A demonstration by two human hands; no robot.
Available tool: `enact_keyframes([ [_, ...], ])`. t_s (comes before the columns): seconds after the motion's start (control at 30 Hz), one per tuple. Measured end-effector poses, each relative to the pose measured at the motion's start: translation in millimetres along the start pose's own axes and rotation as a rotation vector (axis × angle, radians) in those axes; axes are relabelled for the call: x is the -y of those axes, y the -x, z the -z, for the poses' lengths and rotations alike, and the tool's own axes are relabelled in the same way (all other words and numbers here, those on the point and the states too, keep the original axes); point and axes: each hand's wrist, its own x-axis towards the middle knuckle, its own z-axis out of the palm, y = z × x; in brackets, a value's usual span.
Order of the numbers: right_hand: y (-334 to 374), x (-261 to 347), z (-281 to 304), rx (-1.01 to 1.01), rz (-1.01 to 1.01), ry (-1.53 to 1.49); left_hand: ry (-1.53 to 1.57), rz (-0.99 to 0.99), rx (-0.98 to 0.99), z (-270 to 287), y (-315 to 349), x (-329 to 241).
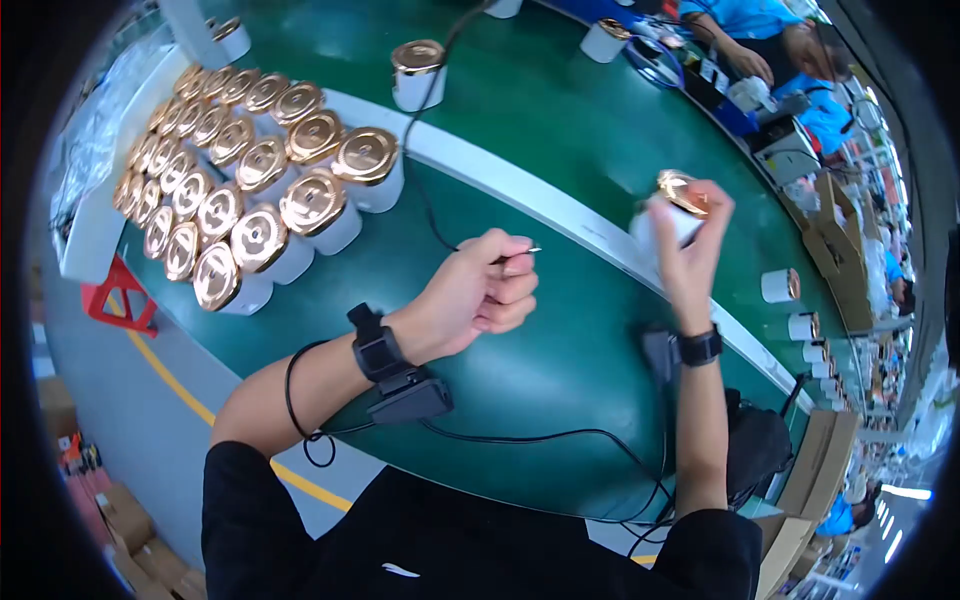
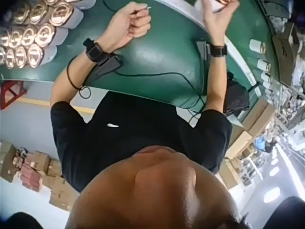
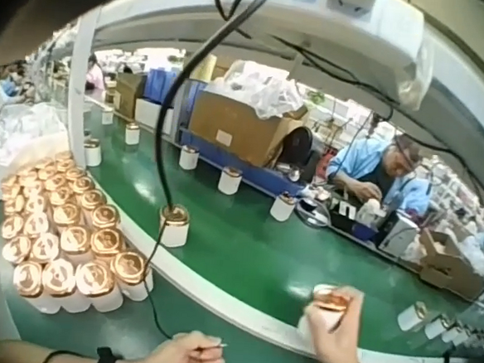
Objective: The person picks up a white and gold humidifier, inserts a power cable into its port, and then removes the cable before placing it back on the table.
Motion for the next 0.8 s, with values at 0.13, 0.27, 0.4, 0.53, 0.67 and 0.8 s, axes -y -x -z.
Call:
enact_keyframes([
  [0.13, -17.2, -85.6, 107.0, -0.270, -0.053, 0.322, -0.117, -0.047, -0.181, -10.5, -4.9, -0.7],
  [0.27, -28.2, -110.6, 143.3, -0.005, -0.150, 1.111, -0.167, -0.014, -0.107, -10.1, -6.8, -2.1],
  [0.4, -97.4, -87.1, 91.2, 0.045, 0.044, 1.161, -0.154, 0.037, -0.072, -3.0, -4.1, -4.9],
  [0.53, -196.0, -122.1, -35.2, -0.093, -0.078, 0.427, -0.187, 0.008, -0.047, -6.2, -5.4, -6.9],
  [0.67, -250.9, -173.1, -88.0, -0.142, -0.090, 0.254, -0.237, -0.012, -0.010, -4.1, -11.9, -8.3],
  [0.8, -234.0, -128.5, -97.0, -0.101, -0.250, -0.244, -0.199, -0.044, -0.049, -11.0, -7.5, -3.4],
])
